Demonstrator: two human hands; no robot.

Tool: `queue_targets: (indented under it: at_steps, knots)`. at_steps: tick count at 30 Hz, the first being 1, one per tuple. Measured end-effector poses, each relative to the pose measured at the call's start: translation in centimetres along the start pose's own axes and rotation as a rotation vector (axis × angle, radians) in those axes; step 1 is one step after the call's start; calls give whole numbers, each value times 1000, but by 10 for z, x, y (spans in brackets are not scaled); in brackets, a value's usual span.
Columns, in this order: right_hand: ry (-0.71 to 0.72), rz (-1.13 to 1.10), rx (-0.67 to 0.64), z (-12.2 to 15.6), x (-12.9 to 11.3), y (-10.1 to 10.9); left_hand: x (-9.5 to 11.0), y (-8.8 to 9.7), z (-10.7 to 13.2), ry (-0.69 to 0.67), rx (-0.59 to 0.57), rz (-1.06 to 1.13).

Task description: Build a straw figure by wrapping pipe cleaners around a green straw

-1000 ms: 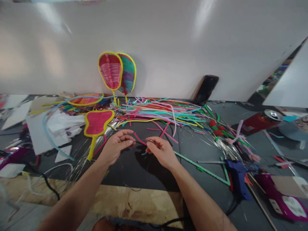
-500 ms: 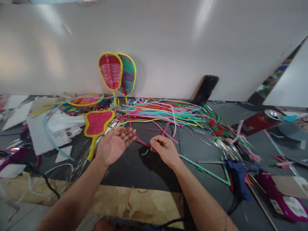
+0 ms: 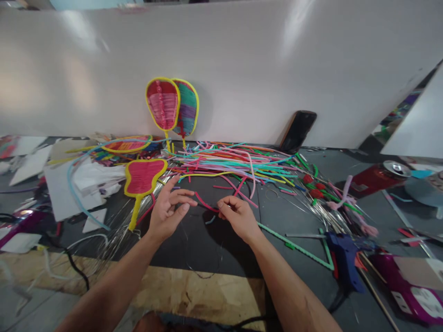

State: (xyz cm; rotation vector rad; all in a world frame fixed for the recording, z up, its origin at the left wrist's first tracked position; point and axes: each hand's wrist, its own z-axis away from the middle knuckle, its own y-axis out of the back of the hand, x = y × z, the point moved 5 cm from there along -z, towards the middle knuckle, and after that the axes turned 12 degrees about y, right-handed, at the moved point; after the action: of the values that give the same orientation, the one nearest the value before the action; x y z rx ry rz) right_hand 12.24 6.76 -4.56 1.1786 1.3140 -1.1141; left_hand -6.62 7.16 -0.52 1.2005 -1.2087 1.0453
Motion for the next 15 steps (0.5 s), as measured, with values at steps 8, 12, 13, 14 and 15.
queue_targets:
  at_steps: [8, 12, 13, 14, 15]
  knots:
    - [8, 9, -27, 0, 3, -1, -1, 3, -1, 24, 49, -24]
    - [11, 15, -33, 1, 4, -2, -2, 7, -3, 86, 98, 30]
    - [13, 16, -32, 1, 4, -2, -1, 7, -3, 93, 100, 38]
    - [14, 19, -31, 1, 3, -2, -1, 7, -3, 96, 97, 42]
    - [13, 23, -30, 1, 3, -2, -1, 7, -3, 96, 93, 45]
